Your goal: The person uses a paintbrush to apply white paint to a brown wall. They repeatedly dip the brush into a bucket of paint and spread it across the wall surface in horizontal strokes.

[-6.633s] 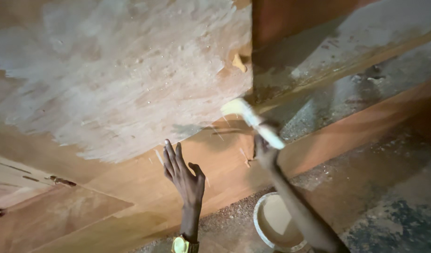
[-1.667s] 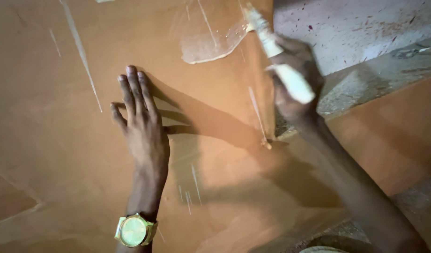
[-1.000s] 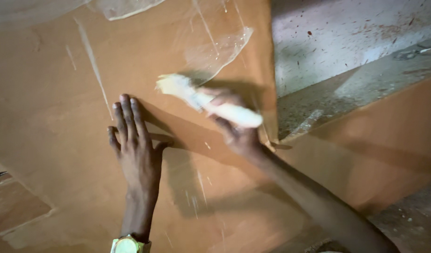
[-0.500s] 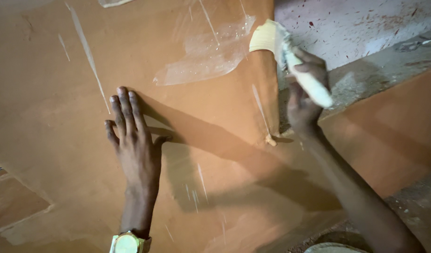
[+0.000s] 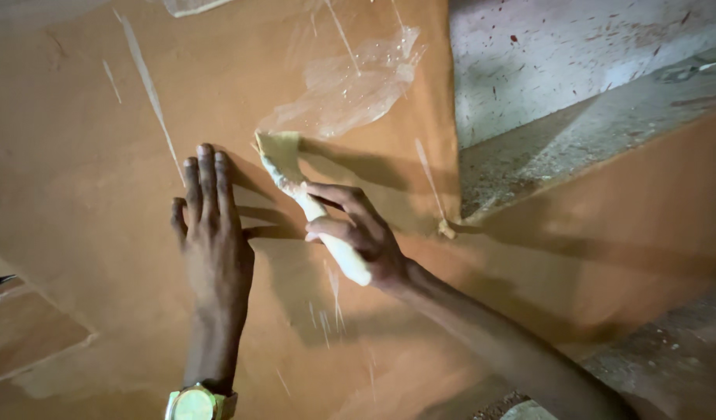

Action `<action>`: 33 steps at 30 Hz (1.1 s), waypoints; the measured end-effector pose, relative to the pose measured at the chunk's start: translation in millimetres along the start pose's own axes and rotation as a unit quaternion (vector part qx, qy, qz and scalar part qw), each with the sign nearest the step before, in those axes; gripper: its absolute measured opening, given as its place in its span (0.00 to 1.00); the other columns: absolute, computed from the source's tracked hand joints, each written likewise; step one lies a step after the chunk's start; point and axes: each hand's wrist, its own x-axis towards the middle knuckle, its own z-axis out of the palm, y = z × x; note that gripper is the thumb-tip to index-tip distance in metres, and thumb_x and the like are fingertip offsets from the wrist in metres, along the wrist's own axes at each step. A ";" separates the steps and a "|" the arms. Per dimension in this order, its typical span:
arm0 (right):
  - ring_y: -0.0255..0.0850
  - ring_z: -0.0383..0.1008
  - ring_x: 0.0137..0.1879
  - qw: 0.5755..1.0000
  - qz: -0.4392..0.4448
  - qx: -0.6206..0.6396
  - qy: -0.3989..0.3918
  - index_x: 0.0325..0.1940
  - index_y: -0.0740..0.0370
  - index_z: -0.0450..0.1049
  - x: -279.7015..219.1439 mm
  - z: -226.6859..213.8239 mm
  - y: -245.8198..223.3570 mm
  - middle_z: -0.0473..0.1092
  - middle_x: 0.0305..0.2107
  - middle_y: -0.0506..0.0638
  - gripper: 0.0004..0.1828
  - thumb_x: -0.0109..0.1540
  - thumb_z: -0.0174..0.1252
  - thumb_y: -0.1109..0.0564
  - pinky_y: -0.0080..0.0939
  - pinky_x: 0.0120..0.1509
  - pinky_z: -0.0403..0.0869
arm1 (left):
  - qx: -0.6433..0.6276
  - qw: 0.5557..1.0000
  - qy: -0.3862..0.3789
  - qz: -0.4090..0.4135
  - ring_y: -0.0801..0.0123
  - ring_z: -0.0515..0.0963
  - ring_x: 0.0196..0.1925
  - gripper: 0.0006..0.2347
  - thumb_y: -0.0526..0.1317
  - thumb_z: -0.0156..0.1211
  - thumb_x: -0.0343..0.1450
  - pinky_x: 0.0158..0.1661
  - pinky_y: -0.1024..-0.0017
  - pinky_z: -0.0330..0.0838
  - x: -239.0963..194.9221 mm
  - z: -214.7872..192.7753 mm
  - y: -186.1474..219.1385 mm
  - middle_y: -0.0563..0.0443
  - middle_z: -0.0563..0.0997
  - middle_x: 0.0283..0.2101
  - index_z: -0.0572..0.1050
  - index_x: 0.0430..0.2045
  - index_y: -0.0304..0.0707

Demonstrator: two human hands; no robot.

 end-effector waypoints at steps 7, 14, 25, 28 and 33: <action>0.49 0.71 0.69 0.964 0.088 0.162 0.192 0.59 0.61 0.64 -12.2 -11.7 35.2 0.68 0.61 0.62 0.11 0.75 0.56 0.58 0.45 0.71 0.75 | -0.040 0.999 -0.017 -0.017 0.56 0.47 0.80 0.50 0.43 0.76 0.57 0.67 0.45 0.55 -2.1 -3.0 1.4 0.48 0.47 0.79 0.48 0.74 0.37; 0.43 0.72 0.63 0.963 0.123 0.029 0.239 0.59 0.64 0.64 -17.7 -104.4 69.8 0.69 0.62 0.61 0.14 0.73 0.58 0.59 0.39 0.63 0.75 | -0.041 0.998 -0.024 -0.032 0.56 0.45 0.80 0.54 0.44 0.78 0.54 0.69 0.43 0.53 -1.0 -5.1 7.0 0.47 0.46 0.79 0.46 0.75 0.37; 0.50 0.75 0.56 0.949 -0.005 -0.315 0.034 0.53 0.58 0.74 -11.0 -90.4 50.8 0.68 0.55 0.58 0.20 0.58 0.68 0.66 0.45 0.52 0.80 | -0.015 0.999 -0.031 -0.033 0.56 0.44 0.80 0.53 0.43 0.78 0.54 0.70 0.43 0.51 -2.4 -1.5 8.0 0.48 0.46 0.79 0.47 0.75 0.37; 0.44 0.79 0.52 0.970 0.138 -0.183 -0.082 0.61 0.53 0.74 -14.1 -38.9 25.3 0.68 0.59 0.57 0.25 0.62 0.63 0.71 0.33 0.42 0.79 | -0.058 0.997 -0.026 -0.035 0.57 0.45 0.80 0.53 0.45 0.77 0.54 0.69 0.43 0.51 -3.6 -3.8 5.5 0.49 0.47 0.79 0.47 0.75 0.39; 0.51 0.76 0.59 0.980 -0.022 -0.197 0.010 0.57 0.55 0.68 14.5 16.2 -16.0 0.66 0.56 0.55 0.23 0.62 0.71 0.55 0.41 0.53 0.82 | -0.014 0.999 -0.037 -0.022 0.60 0.47 0.81 0.52 0.43 0.77 0.57 0.69 0.47 0.52 -6.9 -2.5 -7.8 0.51 0.48 0.80 0.48 0.76 0.42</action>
